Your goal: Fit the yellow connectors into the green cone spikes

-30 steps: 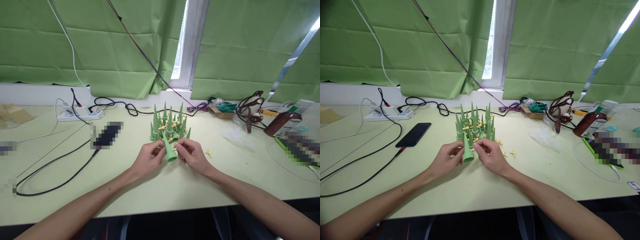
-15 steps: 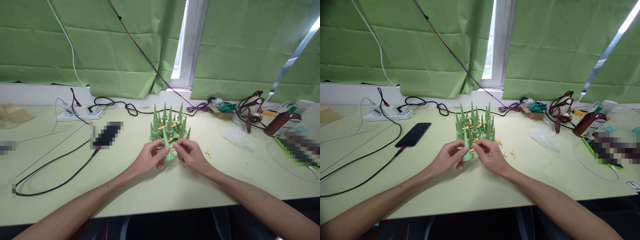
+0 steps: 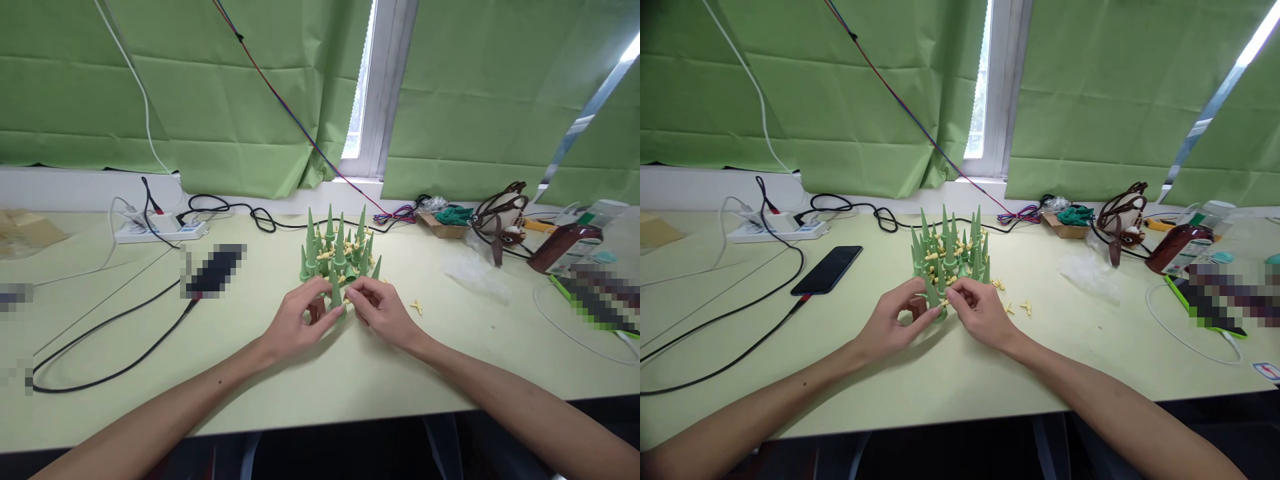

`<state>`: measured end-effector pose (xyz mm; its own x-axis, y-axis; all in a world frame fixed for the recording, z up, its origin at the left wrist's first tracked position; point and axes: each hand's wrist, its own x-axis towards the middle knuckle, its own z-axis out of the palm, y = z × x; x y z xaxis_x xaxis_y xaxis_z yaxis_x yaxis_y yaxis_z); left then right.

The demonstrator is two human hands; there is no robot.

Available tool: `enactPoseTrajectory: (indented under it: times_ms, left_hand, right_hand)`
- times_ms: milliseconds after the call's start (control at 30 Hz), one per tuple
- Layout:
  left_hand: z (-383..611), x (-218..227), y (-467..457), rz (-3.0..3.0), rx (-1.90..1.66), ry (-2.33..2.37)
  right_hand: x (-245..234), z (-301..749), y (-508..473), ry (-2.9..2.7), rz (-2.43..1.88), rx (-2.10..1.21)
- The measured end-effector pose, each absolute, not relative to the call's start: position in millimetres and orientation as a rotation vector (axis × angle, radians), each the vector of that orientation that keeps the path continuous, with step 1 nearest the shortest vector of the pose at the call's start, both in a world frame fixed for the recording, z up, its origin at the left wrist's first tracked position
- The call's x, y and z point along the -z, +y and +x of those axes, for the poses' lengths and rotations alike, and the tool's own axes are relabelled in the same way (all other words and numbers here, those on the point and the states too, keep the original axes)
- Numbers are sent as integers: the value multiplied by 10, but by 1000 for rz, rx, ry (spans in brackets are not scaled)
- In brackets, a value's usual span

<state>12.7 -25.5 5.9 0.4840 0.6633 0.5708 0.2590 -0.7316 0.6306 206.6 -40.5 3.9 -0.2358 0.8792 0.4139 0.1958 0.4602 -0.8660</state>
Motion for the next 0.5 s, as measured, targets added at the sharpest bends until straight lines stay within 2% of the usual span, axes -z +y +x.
enactPoseTrajectory:
  times_ms: [500]
  left_hand:
    - [100, -58, -250, 2498, -1286, 632]
  right_hand:
    - [-24, 2045, -392, -1626, -891, -1026]
